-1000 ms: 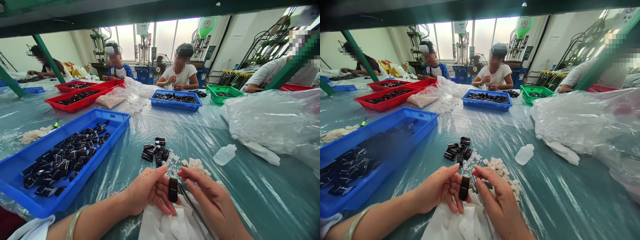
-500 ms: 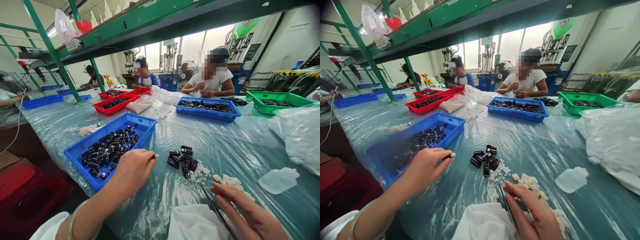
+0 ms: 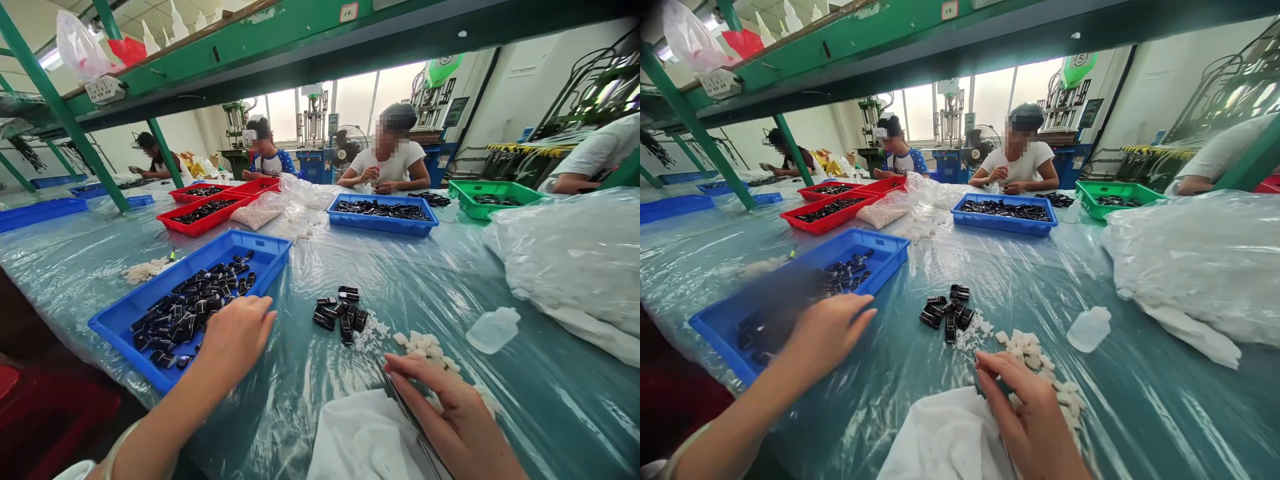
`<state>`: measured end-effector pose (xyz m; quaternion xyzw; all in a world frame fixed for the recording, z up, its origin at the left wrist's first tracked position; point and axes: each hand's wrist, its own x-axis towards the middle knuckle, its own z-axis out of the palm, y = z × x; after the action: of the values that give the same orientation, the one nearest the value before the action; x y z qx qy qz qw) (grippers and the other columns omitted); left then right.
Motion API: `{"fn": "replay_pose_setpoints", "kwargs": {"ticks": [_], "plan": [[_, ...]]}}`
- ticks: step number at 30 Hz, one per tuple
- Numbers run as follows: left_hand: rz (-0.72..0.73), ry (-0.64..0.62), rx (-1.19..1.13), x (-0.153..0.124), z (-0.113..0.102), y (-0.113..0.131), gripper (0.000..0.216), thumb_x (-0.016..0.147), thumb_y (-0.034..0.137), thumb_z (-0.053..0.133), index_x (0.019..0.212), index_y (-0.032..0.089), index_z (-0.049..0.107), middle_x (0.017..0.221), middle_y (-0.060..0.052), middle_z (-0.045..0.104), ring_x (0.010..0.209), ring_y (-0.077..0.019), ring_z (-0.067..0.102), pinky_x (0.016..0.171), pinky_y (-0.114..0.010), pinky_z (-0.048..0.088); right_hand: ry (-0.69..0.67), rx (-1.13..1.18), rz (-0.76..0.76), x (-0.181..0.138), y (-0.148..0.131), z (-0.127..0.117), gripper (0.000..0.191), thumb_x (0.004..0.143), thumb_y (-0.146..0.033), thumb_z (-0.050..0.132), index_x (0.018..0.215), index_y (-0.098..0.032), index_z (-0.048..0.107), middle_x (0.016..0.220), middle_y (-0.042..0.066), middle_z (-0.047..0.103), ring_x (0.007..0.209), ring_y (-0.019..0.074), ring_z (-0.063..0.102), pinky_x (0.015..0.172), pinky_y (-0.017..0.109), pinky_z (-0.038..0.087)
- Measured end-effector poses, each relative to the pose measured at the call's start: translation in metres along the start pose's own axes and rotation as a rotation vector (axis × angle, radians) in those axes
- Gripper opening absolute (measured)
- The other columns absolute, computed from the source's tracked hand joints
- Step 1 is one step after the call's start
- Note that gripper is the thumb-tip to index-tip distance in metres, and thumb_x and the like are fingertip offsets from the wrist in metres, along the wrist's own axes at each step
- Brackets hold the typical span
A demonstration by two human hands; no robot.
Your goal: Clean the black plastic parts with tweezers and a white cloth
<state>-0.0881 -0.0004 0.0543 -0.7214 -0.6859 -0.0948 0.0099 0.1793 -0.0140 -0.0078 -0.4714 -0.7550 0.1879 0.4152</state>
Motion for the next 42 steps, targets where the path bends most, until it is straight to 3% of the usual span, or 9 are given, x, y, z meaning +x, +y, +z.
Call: {"fn": "replay_pose_setpoints", "kwargs": {"ticks": [4, 9, 17, 23, 29, 32, 37, 42], "plan": [[0.231, -0.161, -0.146, 0.015, 0.02, 0.043, 0.026, 0.086, 0.029, 0.04, 0.096, 0.018, 0.062, 0.087, -0.01, 0.066, 0.086, -0.0271, 0.061, 0.072, -0.034, 0.044, 0.004, -0.002, -0.018, 0.002, -0.003, 0.0, 0.019, 0.083, -0.03, 0.053, 0.089, -0.023, 0.07, 0.087, 0.005, 0.072, 0.08, 0.0203, 0.068, 0.06, 0.024, 0.057], [0.301, -0.243, -0.244, 0.038, 0.045, 0.071, 0.029, 0.079, 0.033, 0.052, 0.101, 0.016, 0.058, 0.096, -0.013, 0.065, 0.095, -0.0304, 0.059, 0.077, -0.036, 0.043, 0.017, -0.012, -0.066, 0.003, -0.003, 0.0, 0.018, 0.083, -0.025, 0.052, 0.087, -0.022, 0.069, 0.084, 0.005, 0.071, 0.076, 0.0193, 0.068, 0.063, 0.025, 0.056], [0.263, -0.258, -0.395, 0.045, 0.059, 0.072, 0.037, 0.068, 0.033, 0.063, 0.1, 0.018, 0.052, 0.084, -0.006, 0.063, 0.081, -0.0247, 0.059, 0.066, -0.031, 0.042, -0.008, 0.002, -0.039, 0.003, -0.006, -0.001, 0.022, 0.084, -0.025, 0.049, 0.092, -0.022, 0.069, 0.082, 0.006, 0.07, 0.075, 0.019, 0.067, 0.06, 0.026, 0.056], [0.321, -0.216, -0.507, 0.036, 0.062, 0.076, 0.032, 0.066, 0.013, 0.054, 0.097, 0.02, 0.049, 0.082, -0.003, 0.059, 0.075, -0.0202, 0.055, 0.064, -0.028, 0.037, -0.037, 0.018, -0.006, 0.001, -0.005, 0.0, 0.022, 0.084, -0.023, 0.048, 0.094, -0.02, 0.068, 0.081, 0.006, 0.068, 0.076, 0.0181, 0.066, 0.063, 0.026, 0.055], [0.35, -0.228, -0.69, 0.028, 0.06, 0.079, 0.017, 0.071, 0.012, 0.049, 0.085, 0.02, 0.049, 0.07, 0.002, 0.053, 0.062, -0.0126, 0.049, 0.058, -0.024, 0.035, -0.046, 0.04, 0.057, 0.002, -0.005, 0.0, 0.021, 0.084, -0.024, 0.049, 0.094, -0.021, 0.067, 0.083, 0.005, 0.068, 0.074, 0.0173, 0.065, 0.061, 0.025, 0.054], [0.351, -0.311, -0.844, 0.025, 0.056, 0.082, 0.012, 0.076, 0.019, 0.048, 0.088, 0.02, 0.047, 0.069, 0.003, 0.051, 0.059, -0.0102, 0.049, 0.052, -0.02, 0.038, -0.037, 0.049, 0.096, 0.0, -0.003, 0.0, 0.023, 0.078, -0.022, 0.055, 0.099, -0.02, 0.065, 0.084, 0.004, 0.069, 0.073, 0.0172, 0.065, 0.066, 0.027, 0.054], [0.183, -0.604, -1.322, 0.021, 0.051, 0.084, 0.018, 0.078, 0.031, 0.053, 0.089, 0.018, 0.047, 0.063, 0.004, 0.048, 0.057, -0.0107, 0.05, 0.045, -0.02, 0.044, -0.101, 0.169, 0.209, -0.005, -0.004, 0.002, 0.036, 0.073, -0.019, 0.06, 0.109, -0.022, 0.061, 0.077, 0.0, 0.067, 0.07, 0.015, 0.064, 0.068, 0.026, 0.053], [0.186, -0.629, -1.382, 0.019, 0.049, 0.084, 0.019, 0.08, 0.034, 0.053, 0.086, 0.016, 0.051, 0.062, 0.002, 0.051, 0.056, -0.0103, 0.051, 0.045, -0.019, 0.045, -0.125, 0.26, 0.236, -0.003, -0.009, 0.002, 0.03, 0.073, -0.016, 0.06, 0.102, -0.022, 0.064, 0.072, -0.002, 0.065, 0.067, 0.0134, 0.062, 0.066, 0.023, 0.052]]}}
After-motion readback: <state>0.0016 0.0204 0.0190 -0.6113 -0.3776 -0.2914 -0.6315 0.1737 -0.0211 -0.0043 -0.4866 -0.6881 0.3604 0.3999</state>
